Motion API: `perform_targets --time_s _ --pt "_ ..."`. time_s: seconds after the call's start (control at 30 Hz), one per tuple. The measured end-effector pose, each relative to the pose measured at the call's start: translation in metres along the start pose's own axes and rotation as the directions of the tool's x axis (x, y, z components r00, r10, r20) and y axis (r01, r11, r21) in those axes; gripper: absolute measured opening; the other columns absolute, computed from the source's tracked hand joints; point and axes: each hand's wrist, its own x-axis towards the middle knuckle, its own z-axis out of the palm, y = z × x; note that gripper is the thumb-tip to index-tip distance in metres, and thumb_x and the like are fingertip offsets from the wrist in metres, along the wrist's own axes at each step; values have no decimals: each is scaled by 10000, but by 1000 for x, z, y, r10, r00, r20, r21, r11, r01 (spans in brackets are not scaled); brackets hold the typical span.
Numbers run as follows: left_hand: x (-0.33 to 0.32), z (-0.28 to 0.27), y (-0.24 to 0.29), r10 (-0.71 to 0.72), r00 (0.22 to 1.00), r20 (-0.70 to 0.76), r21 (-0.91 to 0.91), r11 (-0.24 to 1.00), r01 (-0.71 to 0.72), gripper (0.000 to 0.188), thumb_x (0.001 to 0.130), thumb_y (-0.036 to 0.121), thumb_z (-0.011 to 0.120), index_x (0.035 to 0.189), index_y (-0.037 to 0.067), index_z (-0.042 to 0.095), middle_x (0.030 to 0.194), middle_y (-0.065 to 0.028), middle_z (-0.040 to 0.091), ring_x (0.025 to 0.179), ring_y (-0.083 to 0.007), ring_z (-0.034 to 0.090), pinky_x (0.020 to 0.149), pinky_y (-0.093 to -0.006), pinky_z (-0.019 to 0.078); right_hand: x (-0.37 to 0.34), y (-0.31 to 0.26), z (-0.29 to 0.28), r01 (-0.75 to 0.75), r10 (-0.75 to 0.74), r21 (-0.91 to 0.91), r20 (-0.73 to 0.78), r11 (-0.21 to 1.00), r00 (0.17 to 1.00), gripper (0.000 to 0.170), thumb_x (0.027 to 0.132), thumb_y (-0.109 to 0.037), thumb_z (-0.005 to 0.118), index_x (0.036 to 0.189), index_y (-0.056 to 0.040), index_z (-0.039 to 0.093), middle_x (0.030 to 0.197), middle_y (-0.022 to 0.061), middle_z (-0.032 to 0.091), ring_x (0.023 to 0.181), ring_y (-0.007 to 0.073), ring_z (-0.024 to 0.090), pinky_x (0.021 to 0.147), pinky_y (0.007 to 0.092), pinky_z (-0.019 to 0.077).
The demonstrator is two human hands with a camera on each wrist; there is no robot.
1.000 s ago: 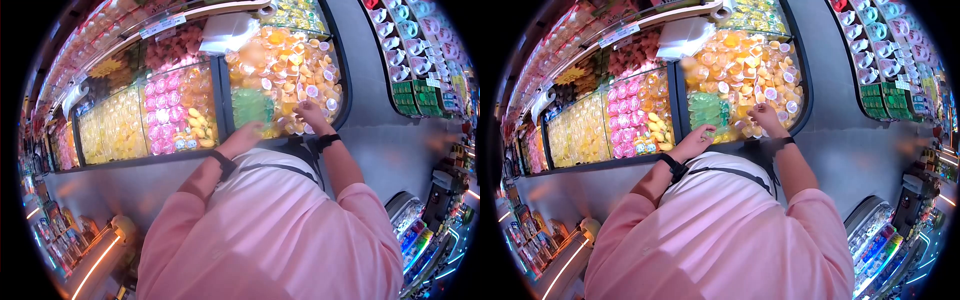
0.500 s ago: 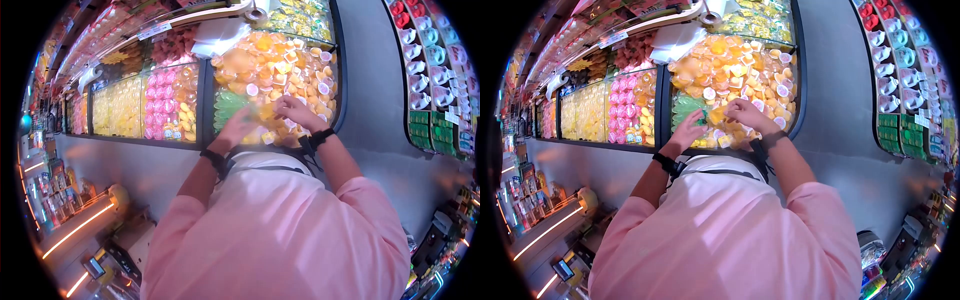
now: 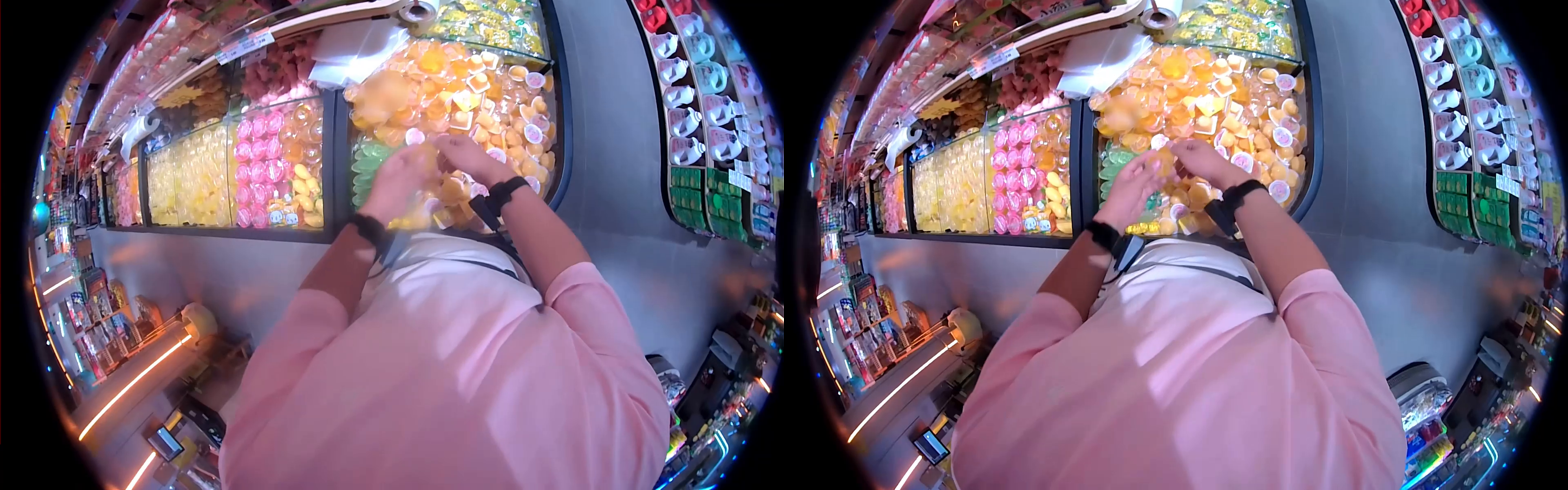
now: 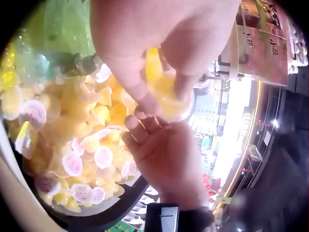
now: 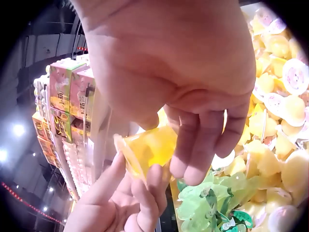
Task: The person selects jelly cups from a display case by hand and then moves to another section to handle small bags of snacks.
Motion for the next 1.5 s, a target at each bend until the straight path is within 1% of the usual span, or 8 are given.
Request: perform_targets --time_s 0.17,0.27,0.43,0.53,0.7,0.93,1.2,1.5 --pt "52 -15 -2 54 991 -125 -48 997 -61 500 999 76 615 1446 -49 431 1236 -126 620 1008 -200 667 876 -291 567 5 -22 20 -34 45 59 -202 998 978 552 1038 -385 497 1439 -7 452 1181 144 674 884 204 706 725 329 523" --pt "78 -14 -2 66 975 -210 49 997 -57 488 990 21 583 1446 -66 429 1226 -139 621 976 -206 678 852 -293 577 4 -26 18 16 -14 11 -186 1000 982 588 1025 -335 532 1500 -24 379 1234 156 654 919 219 707 749 323 530" --pt "100 6 5 11 913 -408 -43 999 -31 513 973 -50 535 1461 -93 383 1236 -191 584 1023 -297 683 914 -341 592 17 -21 12 15 -18 -31 -118 999 993 684 991 -244 574 1570 -29 280 1499 141 500 1009 188 671 758 286 534" --pt "116 2 -1 11 893 -450 -78 996 -51 545 964 -67 538 1472 -103 344 1250 -211 569 1059 -328 675 953 -349 587 26 -15 7 9 -11 -27 -78 1000 997 713 977 -234 584 1574 -16 262 1517 149 486 975 178 670 737 285 532" --pt "126 -7 -10 -49 897 -440 -108 994 1 508 958 -43 590 1415 -107 379 1212 -218 588 1072 -330 674 966 -349 585 25 -19 3 -7 6 -6 -90 1000 996 667 971 -238 593 1527 28 337 1308 138 622 902 157 659 702 283 527" --pt "138 -29 -22 -134 931 -339 -48 991 125 299 942 152 723 1158 3 580 1074 -110 682 977 -205 694 870 -297 562 35 -14 -5 -15 18 43 -88 999 996 570 965 -252 613 1411 72 465 987 113 687 843 163 662 682 278 521" --pt "120 -24 -23 -153 951 -269 -152 982 115 251 968 218 700 1112 39 599 1102 -116 686 1046 -200 665 909 -304 539 28 -22 -3 1 7 50 -151 999 989 484 961 -227 616 1331 74 537 1025 127 695 845 167 668 725 287 526" --pt "131 -31 -23 -59 974 -220 -31 998 53 215 1013 175 629 1091 1 533 1083 -153 672 1067 -249 682 981 -349 544 23 -21 2 -26 30 35 -123 999 992 455 973 -216 609 1371 -2 554 1067 87 700 839 133 660 725 267 524"
